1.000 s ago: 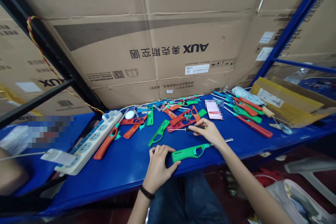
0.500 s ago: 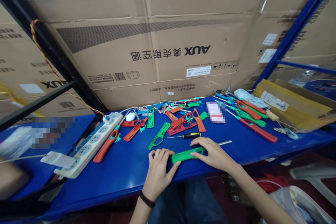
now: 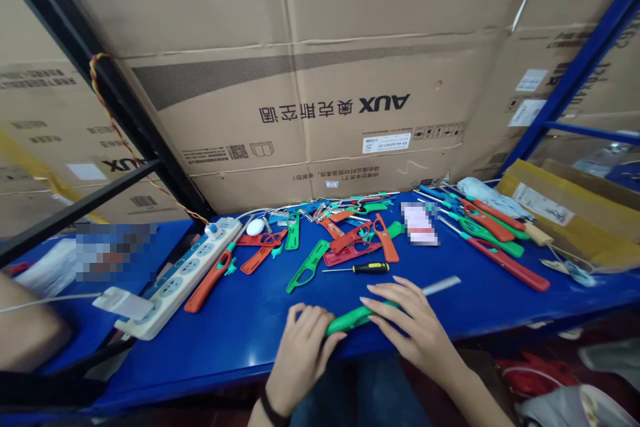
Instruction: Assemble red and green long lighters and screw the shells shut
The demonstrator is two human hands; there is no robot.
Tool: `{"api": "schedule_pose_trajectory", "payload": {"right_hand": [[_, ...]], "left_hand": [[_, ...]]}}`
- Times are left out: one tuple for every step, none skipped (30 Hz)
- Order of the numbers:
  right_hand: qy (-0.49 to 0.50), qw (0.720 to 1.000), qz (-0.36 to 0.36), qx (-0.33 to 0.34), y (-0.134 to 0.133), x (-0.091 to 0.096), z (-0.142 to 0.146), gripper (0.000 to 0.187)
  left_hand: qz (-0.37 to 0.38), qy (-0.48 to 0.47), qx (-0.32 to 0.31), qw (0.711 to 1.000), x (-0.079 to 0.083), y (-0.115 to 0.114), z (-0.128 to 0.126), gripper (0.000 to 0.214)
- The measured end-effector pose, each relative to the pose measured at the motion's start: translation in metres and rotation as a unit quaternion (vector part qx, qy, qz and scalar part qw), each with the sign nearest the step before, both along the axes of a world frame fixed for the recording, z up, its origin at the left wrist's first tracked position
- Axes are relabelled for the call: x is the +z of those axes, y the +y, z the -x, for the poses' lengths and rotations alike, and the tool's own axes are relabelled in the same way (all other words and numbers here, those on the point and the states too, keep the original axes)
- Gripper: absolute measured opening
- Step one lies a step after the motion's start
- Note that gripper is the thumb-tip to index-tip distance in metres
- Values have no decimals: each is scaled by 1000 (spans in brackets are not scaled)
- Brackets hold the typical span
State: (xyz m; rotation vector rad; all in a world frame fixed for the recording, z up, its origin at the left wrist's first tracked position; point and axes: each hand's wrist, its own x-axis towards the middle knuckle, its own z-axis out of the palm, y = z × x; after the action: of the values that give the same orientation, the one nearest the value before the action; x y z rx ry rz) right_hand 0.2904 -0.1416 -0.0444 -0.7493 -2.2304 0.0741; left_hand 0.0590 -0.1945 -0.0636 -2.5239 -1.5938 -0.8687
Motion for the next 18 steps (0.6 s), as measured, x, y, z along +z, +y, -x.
{"api": "schedule_pose_trajectory", "payload": {"right_hand": [[32,999,-11,-15,-3,2,0,38],[61,998,-13,-28,-5,2,-2,39],[83,996,-4,-39,-7,1,-5,39],[97,994,14,-49,-9,-2,-9,38],[104,992,37,-59,-11,-5,-14,36],[108,990,61,-70,-13,-9,-19,34],[111,987,82,-80,-15,-14,-23,31],[115,984,100,-90,-16,-18,-28,28],[118,981,114,-100,-18,-23,-31,26],[122,979,125,-108,-19,-27,-34,24],[125,976,134,-115,-20,-30,-36,23],[128,974,141,-121,-21,-33,-37,21],[129,972,149,-126,-22,-34,-37,20],[128,971,157,-129,-23,-36,-37,20],[126,970,165,-130,-23,-37,-36,20],[123,969,171,-129,-23,-37,-35,20],[118,968,180,-127,-23,-38,-33,21],[113,968,186,-124,-24,-38,-32,21]], "left_hand": [[-21,-16,35,999,-1,-5,12,14],[-44,-30,87,995,-2,-10,27,14],[-65,-36,147,986,-1,-15,44,15],[-80,-32,205,975,-1,-21,64,16],[-77,-16,256,963,1,-25,84,17],[-68,9,303,950,4,-29,104,20],[-56,38,351,934,7,-32,123,24],[-38,70,392,917,11,-34,140,28],[-21,99,424,900,14,-35,153,32],[-5,115,454,884,18,-35,164,34],[16,126,470,874,21,-33,171,36],[29,132,485,864,24,-29,175,39],[35,140,500,854,26,-25,176,41],[30,151,517,842,28,-20,174,44],[11,162,536,828,30,-13,170,47],[-12,175,548,818,32,-6,165,48],[-36,184,550,814,33,3,158,49],[-57,184,539,820,34,12,151,47]]}}
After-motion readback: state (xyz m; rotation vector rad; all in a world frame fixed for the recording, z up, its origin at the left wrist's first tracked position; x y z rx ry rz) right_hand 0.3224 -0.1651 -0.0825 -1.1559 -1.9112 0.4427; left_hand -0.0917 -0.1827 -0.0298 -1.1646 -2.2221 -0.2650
